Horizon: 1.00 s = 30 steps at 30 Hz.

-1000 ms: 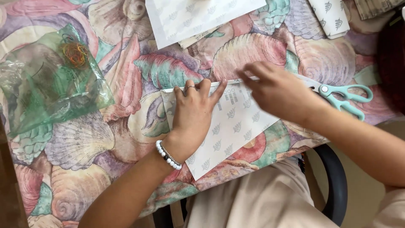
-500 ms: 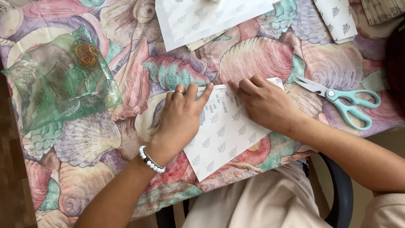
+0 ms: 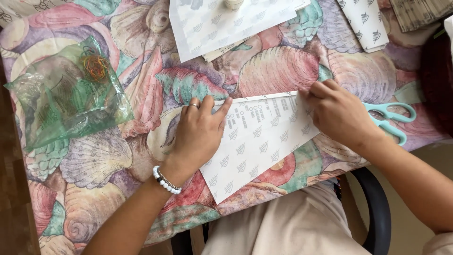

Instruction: Manually folding printed paper sheets into bags and stacking them on a table.

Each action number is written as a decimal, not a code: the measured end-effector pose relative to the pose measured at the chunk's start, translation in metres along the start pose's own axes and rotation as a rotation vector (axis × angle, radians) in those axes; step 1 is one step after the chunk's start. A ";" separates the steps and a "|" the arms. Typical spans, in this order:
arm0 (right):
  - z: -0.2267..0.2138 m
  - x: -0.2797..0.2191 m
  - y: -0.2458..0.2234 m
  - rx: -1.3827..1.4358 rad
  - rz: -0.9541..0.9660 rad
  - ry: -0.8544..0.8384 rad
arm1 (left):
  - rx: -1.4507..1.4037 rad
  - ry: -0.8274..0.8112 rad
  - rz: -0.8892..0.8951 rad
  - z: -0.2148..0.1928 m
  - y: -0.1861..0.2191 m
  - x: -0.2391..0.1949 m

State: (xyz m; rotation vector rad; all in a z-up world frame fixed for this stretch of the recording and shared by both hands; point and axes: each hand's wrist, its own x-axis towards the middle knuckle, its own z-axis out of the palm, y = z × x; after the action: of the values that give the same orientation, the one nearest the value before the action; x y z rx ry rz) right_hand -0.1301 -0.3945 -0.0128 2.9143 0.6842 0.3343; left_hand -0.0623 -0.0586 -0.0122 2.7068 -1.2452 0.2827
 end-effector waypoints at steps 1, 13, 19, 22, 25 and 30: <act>-0.006 -0.001 0.001 0.110 0.089 -0.050 | 0.032 0.005 -0.047 0.000 0.004 -0.002; -0.033 -0.076 -0.056 0.733 0.469 0.656 | -0.072 0.159 0.030 -0.010 0.047 0.059; -0.010 -0.102 -0.088 0.860 0.542 0.767 | -0.066 0.124 0.209 0.006 0.064 0.085; -0.003 -0.113 -0.089 0.852 0.488 0.844 | -0.218 0.014 0.206 0.014 0.064 0.093; -0.002 -0.118 -0.086 0.870 0.498 0.848 | -0.211 -0.121 0.192 0.015 0.065 0.104; 0.001 -0.115 -0.082 0.876 0.542 0.818 | -0.059 -0.277 0.248 -0.002 0.072 0.132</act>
State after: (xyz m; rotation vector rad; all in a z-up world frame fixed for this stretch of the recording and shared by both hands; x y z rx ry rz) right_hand -0.2653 -0.3736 -0.0494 3.6996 0.0269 1.7393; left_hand -0.0333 -0.2015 0.0241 2.6057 -1.6386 -0.1063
